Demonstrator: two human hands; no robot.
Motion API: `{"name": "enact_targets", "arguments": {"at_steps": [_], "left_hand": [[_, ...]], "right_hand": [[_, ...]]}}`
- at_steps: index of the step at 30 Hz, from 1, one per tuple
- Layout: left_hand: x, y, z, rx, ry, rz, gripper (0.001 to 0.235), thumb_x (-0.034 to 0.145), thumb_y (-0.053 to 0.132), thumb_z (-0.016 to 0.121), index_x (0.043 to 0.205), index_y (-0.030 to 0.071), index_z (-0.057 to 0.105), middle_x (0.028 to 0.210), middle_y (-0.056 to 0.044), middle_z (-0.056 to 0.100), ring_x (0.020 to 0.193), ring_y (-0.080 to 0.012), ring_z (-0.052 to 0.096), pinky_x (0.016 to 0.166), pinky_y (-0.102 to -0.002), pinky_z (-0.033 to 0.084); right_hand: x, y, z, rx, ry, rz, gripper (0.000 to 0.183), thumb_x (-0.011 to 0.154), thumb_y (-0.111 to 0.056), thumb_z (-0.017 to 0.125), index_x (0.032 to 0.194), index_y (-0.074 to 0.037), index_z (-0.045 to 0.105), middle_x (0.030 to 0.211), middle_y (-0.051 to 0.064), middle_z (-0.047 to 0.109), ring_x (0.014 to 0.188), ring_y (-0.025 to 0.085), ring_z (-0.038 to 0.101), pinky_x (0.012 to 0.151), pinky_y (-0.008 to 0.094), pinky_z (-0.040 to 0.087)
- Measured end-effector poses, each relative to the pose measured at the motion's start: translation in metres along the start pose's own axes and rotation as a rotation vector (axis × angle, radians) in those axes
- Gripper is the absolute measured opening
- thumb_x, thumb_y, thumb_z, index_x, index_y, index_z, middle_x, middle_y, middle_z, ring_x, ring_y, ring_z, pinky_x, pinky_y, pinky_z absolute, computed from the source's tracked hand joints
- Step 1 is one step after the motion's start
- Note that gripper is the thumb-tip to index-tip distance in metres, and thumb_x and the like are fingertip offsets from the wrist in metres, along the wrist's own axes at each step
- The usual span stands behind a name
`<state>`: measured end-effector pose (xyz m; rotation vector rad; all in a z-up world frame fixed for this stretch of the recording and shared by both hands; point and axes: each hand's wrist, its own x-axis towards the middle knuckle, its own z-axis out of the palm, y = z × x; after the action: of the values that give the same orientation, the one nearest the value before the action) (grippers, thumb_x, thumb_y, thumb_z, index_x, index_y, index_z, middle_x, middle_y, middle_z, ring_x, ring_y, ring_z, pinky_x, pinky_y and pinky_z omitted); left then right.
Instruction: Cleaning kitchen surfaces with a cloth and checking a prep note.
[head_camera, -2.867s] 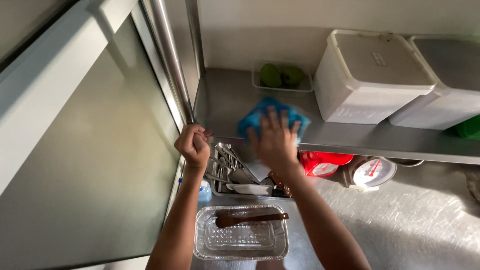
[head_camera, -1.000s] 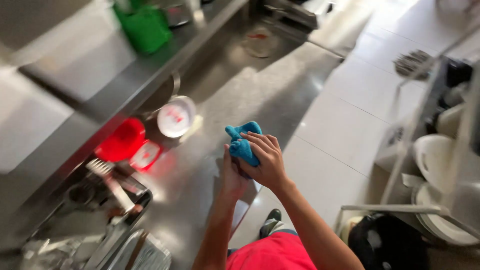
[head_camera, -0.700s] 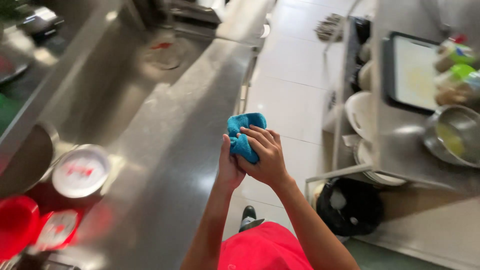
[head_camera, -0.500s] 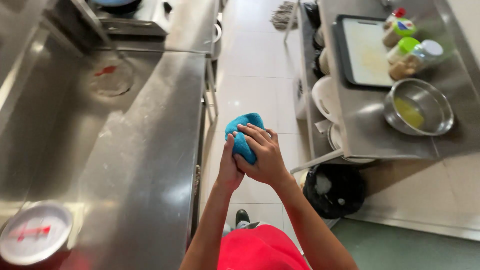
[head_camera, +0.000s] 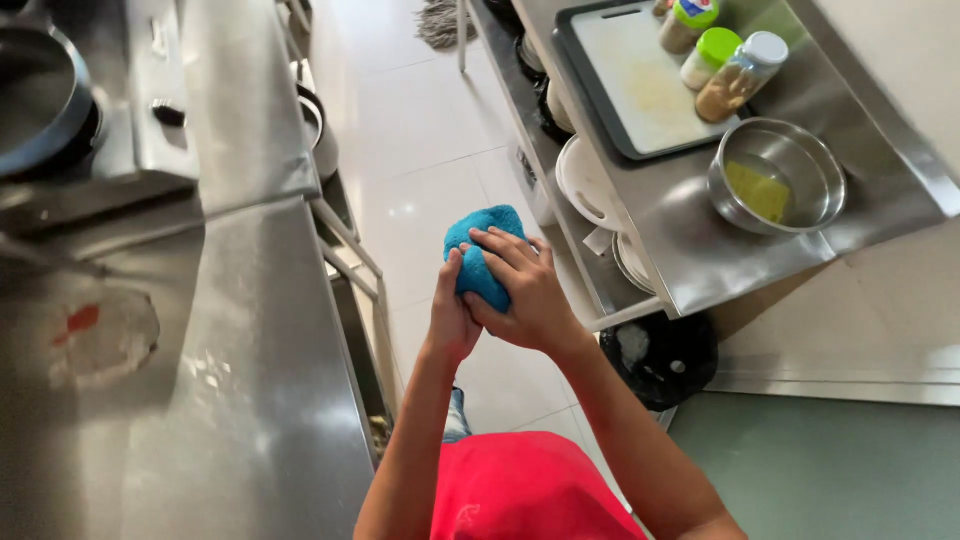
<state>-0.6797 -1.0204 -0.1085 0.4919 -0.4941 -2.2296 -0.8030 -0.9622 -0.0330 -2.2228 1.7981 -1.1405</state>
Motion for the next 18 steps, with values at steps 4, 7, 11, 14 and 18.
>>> {"name": "enact_targets", "arguments": {"at_steps": [4,7,11,14,18], "left_hand": [[0.072,0.042,-0.014,0.035,-0.049,-0.059,0.058,0.103,0.050,0.051,0.140,0.006,0.049,0.135,-0.011,0.060,0.125,-0.0204,0.060,0.105,-0.036,0.051],[0.125,0.066,-0.029,0.067,-0.103,-0.138,0.062,0.105,0.052,0.050,0.143,0.003,0.047,0.136,-0.014,0.060,0.124,-0.0228,0.060,0.104,-0.037,0.051],[0.195,0.087,-0.016,0.121,-0.196,-0.297,0.072,0.103,0.058,0.045,0.148,0.003,0.042,0.139,-0.017,0.058,0.126,-0.0268,0.060,0.104,-0.041,0.051],[0.249,0.082,0.001,0.186,-0.252,-0.398,0.075,0.100,0.060,0.043,0.152,0.006,0.038,0.143,-0.016,0.057,0.129,-0.0266,0.059,0.107,-0.042,0.050],[0.333,0.061,0.029,0.279,-0.345,-0.502,0.078,0.101,0.062,0.043,0.155,0.006,0.036,0.143,-0.016,0.057,0.127,-0.0269,0.059,0.106,-0.043,0.049]], "right_hand": [[0.069,0.029,0.020,-0.014,0.005,0.065,0.053,0.082,-0.032,0.076,0.127,-0.005,0.067,0.146,0.012,0.061,0.139,0.033,0.054,0.116,0.061,0.029],[0.108,0.053,0.033,-0.055,0.016,0.136,0.051,0.079,-0.033,0.078,0.123,-0.008,0.068,0.142,0.011,0.063,0.136,0.030,0.056,0.117,0.061,0.029],[0.148,0.091,0.037,-0.128,0.054,0.215,0.061,0.079,-0.033,0.078,0.132,-0.008,0.062,0.149,0.013,0.055,0.142,0.035,0.049,0.116,0.063,0.028],[0.168,0.131,0.027,-0.171,0.112,0.263,0.067,0.079,-0.034,0.078,0.139,-0.010,0.059,0.154,0.017,0.047,0.145,0.042,0.042,0.115,0.065,0.027],[0.186,0.197,0.008,-0.234,0.180,0.346,0.069,0.080,-0.035,0.079,0.143,-0.012,0.059,0.159,0.018,0.043,0.147,0.047,0.036,0.114,0.066,0.027]]}}
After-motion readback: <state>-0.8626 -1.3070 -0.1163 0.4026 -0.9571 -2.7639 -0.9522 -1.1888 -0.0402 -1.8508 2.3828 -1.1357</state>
